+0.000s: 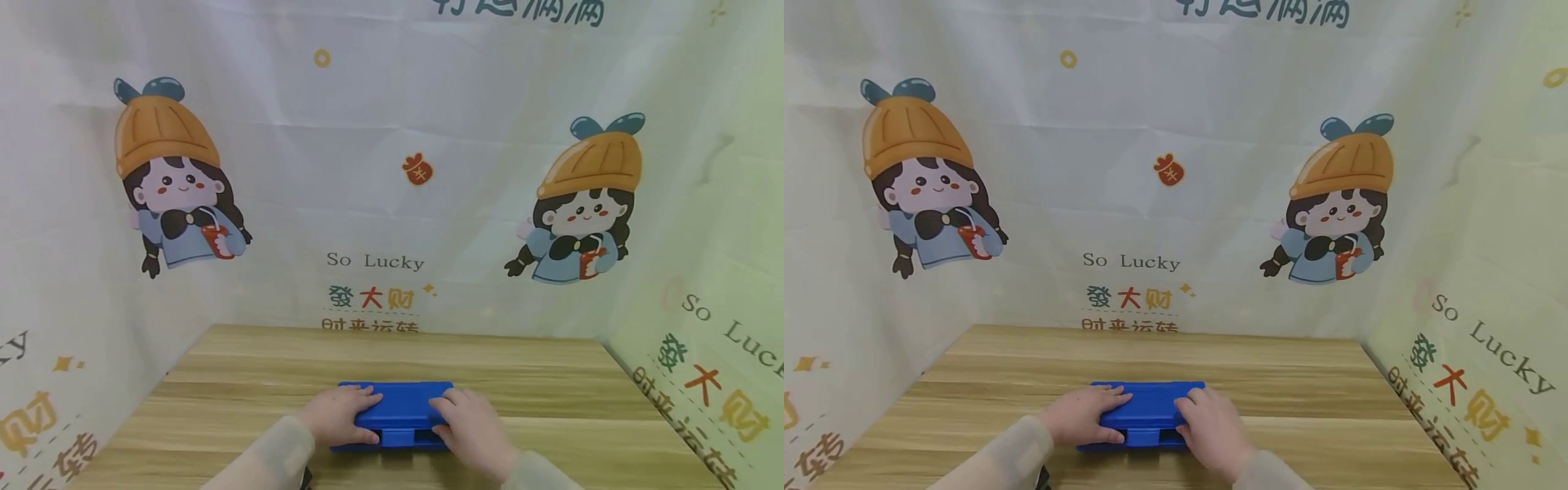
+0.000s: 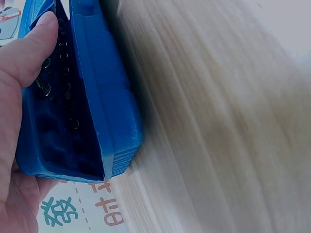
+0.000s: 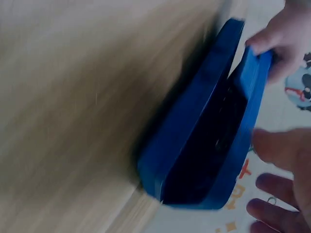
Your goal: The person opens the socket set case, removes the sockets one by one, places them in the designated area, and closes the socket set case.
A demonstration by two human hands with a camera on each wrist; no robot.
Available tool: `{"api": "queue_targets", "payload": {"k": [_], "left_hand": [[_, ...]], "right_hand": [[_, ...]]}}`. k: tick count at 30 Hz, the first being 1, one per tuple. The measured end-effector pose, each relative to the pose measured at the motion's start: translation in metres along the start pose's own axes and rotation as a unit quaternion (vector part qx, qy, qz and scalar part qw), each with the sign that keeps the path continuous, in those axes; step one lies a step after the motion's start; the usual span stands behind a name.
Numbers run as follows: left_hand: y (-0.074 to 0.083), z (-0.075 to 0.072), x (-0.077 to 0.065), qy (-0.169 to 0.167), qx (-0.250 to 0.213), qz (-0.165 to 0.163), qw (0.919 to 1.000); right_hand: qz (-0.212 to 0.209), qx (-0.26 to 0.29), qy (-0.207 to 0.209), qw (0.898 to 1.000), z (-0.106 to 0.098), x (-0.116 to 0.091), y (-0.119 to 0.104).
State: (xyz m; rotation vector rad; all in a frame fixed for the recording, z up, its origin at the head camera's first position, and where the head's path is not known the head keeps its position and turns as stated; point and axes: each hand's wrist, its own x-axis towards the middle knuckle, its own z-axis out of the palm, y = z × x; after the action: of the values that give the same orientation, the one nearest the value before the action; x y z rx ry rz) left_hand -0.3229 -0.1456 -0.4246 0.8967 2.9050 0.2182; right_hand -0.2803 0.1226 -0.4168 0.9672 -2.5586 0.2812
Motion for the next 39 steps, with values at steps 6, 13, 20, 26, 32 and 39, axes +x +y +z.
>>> {"api": "queue_targets", "payload": {"k": [6,13,20,26,32,39], "left_hand": [[0.001,-0.003,-0.004,-0.009,-0.004,-0.006,0.9999],[0.0,0.002,-0.003,-0.001,-0.003,0.0,1.0],[-0.001,0.005,-0.004,0.007,0.002,-0.002,1.0],[0.0,0.009,-0.006,0.025,0.017,0.008,0.9995],[0.005,0.012,-0.009,0.03,0.025,0.006,0.9992],[0.01,0.013,-0.027,0.051,0.009,0.01,0.9986]], "right_hand": [[-0.041,-0.059,-0.165,0.984,0.0,0.016,0.013],[-0.054,-0.096,-0.191,0.975,0.003,0.018,0.008],[-0.075,-0.081,-0.155,0.982,0.009,0.014,0.011],[-0.063,-0.112,-0.149,0.981,0.018,0.012,0.008],[-0.039,-0.129,-0.179,0.975,0.024,0.01,0.001],[-0.019,-0.115,-0.198,0.973,0.022,0.007,-0.001]]}}
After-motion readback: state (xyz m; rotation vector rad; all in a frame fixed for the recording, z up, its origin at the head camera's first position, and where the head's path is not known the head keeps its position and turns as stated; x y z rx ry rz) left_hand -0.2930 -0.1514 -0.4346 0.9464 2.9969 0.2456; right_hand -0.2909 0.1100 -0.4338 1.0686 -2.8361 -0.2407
